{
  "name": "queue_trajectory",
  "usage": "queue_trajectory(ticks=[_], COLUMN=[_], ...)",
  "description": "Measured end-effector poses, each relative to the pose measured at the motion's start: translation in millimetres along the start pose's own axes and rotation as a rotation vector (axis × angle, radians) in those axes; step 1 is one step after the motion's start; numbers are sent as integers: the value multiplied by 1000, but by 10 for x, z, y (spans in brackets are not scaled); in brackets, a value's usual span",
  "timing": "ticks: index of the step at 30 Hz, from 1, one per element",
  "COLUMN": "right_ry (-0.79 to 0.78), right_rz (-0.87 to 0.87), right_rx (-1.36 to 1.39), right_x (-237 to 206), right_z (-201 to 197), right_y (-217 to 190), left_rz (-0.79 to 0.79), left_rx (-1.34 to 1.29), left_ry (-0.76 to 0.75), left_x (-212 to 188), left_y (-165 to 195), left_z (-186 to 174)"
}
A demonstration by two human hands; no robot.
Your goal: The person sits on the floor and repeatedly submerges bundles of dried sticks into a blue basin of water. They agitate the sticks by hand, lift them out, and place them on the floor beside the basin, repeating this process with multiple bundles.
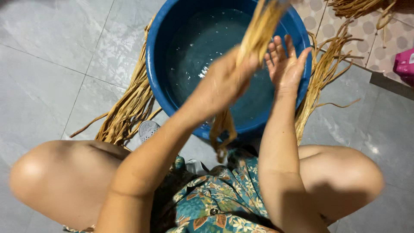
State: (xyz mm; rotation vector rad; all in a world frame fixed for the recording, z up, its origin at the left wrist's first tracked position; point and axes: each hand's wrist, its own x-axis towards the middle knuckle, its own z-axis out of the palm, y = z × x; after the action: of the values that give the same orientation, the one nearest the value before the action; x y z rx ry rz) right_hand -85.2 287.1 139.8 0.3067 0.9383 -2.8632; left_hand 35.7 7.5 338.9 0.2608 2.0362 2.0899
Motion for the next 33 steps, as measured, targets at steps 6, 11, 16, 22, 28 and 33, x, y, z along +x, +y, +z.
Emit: queue_trajectory(ticks=[6, 11, 16, 22, 28, 33], right_ry=[126, 424, 107, 31, 388, 160], right_rz=[231, 366, 192, 545, 347, 700], right_rx=[-540, -867, -894, -662, -938, -958], right_x=[-49, -261, -446, -469, -418, -534], right_z=[-443, -878, -679, -628, -773, -879], right_y=[372, 968, 1671, 1891, 1827, 1815], left_rz=[54, -514, -595, -744, -707, -843], left_rx=[383, 469, 224, -231, -191, -116], left_ry=[241, 422, 253, 25, 321, -2], left_x=[1276, 983, 436, 289, 355, 303], left_y=[-740, -2369, -3195, -3285, -3412, -3528], left_z=[-813, -1338, -705, -141, -256, -127])
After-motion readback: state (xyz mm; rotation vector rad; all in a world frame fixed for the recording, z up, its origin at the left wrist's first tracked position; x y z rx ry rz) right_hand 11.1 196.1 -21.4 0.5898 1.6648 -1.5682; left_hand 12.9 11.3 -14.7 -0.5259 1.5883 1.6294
